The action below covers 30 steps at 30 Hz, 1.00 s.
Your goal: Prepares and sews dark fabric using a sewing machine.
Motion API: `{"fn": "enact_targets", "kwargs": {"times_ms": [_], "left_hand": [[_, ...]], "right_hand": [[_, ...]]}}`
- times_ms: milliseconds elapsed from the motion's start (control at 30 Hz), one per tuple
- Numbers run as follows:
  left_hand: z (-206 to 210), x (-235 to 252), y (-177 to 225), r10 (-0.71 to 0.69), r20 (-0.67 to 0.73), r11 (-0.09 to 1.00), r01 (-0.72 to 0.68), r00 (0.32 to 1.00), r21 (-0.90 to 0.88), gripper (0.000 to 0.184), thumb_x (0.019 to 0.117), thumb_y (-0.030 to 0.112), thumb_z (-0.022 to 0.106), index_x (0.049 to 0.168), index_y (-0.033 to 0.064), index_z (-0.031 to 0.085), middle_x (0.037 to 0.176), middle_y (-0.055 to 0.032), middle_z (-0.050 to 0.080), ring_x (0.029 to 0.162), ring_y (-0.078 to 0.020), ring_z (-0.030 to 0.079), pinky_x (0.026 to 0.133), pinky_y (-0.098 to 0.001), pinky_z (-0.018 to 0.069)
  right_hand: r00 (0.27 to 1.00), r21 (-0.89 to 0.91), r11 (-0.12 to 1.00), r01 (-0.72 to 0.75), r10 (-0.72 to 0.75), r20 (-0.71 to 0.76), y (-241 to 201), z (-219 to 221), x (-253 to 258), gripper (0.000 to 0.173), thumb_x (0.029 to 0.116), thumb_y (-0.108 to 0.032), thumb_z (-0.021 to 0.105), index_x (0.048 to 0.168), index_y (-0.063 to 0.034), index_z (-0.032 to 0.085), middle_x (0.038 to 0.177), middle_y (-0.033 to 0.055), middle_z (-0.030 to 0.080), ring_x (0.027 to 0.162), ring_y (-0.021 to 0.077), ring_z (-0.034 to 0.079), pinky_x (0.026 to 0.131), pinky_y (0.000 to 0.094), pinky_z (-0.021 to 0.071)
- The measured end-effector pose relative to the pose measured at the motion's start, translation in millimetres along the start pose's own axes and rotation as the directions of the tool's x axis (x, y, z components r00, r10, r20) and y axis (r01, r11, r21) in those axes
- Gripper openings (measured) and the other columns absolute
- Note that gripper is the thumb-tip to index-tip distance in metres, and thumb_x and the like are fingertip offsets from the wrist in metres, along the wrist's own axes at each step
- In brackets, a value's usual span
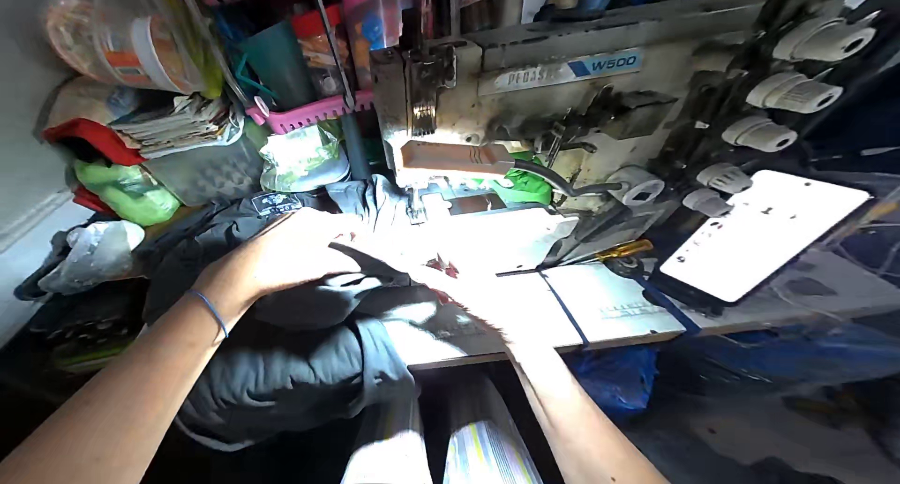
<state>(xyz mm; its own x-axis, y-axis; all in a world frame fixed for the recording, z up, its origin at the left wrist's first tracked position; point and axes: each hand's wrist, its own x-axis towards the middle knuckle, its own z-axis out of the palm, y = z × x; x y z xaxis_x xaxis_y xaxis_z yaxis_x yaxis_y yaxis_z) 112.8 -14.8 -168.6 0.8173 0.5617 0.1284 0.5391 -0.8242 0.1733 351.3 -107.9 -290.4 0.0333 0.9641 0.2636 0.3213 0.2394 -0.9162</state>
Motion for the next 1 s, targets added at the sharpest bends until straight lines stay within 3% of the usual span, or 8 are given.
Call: {"fn": "enact_targets", "kwargs": {"times_ms": [100,233,500,633,700,767,867,1000], "left_hand": [[0,-1,-10,0.054,-0.265,0.997,-0.066,0.963,-0.036,0.015,0.0842,-0.002,0.070,0.095,0.0079,0.070,0.090,-0.0069,0.069,0.084,-0.0209,0.067,0.075,-0.0438,0.0548],[-5,2,6,0.167,-0.540,0.985,-0.165,0.825,0.054,0.019,0.0869,-0.008,0.063,0.093,0.0047,0.075,0.104,-0.0127,0.060,0.094,-0.0209,0.060,0.080,-0.0323,0.0515],[21,1,39,0.461,-0.463,0.883,-0.335,0.757,0.329,0.017,0.0943,0.008,0.059,0.086,0.0094,0.074,0.109,-0.0133,0.070,0.082,-0.0227,0.069,0.062,-0.0336,0.0559],[25,-25,68,0.506,-0.303,0.851,-0.410,0.808,0.328,0.018,0.0974,0.013,0.058,0.088,0.0133,0.074,0.096,-0.0077,0.073,0.073,-0.0204,0.070,0.053,-0.0345,0.0538],[23,-43,71,0.475,-0.116,0.875,-0.454,0.872,0.167,0.018,0.1028,0.018,0.054,0.101,0.0169,0.072,0.091,-0.0019,0.069,0.066,-0.0159,0.065,0.050,-0.0316,0.0510],[12,-51,57,0.429,0.003,0.897,-0.426,0.903,-0.114,0.025,0.1064,0.030,0.051,0.115,0.0193,0.072,0.106,0.0034,0.073,0.088,-0.0071,0.070,0.071,-0.0262,0.0579],[-12,-40,25,0.207,-0.115,0.964,-0.223,0.971,-0.146,0.022,0.1022,0.022,0.055,0.113,0.0180,0.074,0.107,0.0085,0.072,0.095,0.0023,0.067,0.084,-0.0185,0.0562],[-15,-5,-27,-0.120,-0.224,0.991,0.105,0.967,-0.080,0.030,0.0997,-0.008,0.050,0.116,0.0042,0.073,0.120,-0.0150,0.071,0.107,-0.0307,0.069,0.095,-0.0506,0.0525]], "right_hand": [[0.993,-0.039,0.996,0.075,-0.078,-0.088,-13,-9,-5,0.033,0.0977,-0.015,0.065,0.131,-0.0126,0.064,0.095,0.0002,0.069,0.064,0.0030,0.056,0.057,0.0208,0.0493],[0.963,-0.023,1.000,0.018,-0.024,-0.267,-26,-19,7,0.034,0.1003,-0.011,0.061,0.135,-0.0105,0.060,0.098,0.0028,0.066,0.058,0.0054,0.050,0.050,0.0219,0.0439],[0.963,-0.316,0.932,0.180,-0.232,-0.137,-31,-20,7,0.029,0.1024,-0.010,0.056,0.130,-0.0083,0.065,0.122,0.0091,0.066,0.087,0.0141,0.066,0.078,0.0340,0.0560],[0.998,-0.180,0.983,-0.041,0.048,0.031,-30,-6,-4,0.018,0.1025,-0.018,0.059,0.108,-0.0056,0.071,0.075,0.0016,0.062,0.057,0.0064,0.052,0.053,0.0240,0.0458],[0.993,-0.137,0.987,-0.089,0.099,0.068,-19,1,-18,0.016,0.0991,-0.017,0.061,0.098,-0.0047,0.070,0.070,-0.0021,0.059,0.056,0.0004,0.051,0.054,0.0178,0.0449],[0.997,-0.060,0.997,-0.049,0.053,0.056,-2,8,-36,0.019,0.0962,-0.018,0.060,0.102,-0.0032,0.070,0.077,-0.0037,0.060,0.062,-0.0024,0.053,0.059,0.0157,0.0473],[0.999,0.100,0.994,-0.048,0.046,0.028,14,17,-49,0.019,0.0959,-0.021,0.060,0.105,-0.0060,0.069,0.082,-0.0081,0.064,0.066,-0.0050,0.055,0.061,0.0149,0.0481],[0.998,0.136,0.989,-0.063,0.063,0.003,5,17,-50,0.019,0.0935,-0.022,0.060,0.105,-0.0081,0.067,0.077,-0.0104,0.062,0.062,-0.0050,0.055,0.057,0.0142,0.0474]]}}
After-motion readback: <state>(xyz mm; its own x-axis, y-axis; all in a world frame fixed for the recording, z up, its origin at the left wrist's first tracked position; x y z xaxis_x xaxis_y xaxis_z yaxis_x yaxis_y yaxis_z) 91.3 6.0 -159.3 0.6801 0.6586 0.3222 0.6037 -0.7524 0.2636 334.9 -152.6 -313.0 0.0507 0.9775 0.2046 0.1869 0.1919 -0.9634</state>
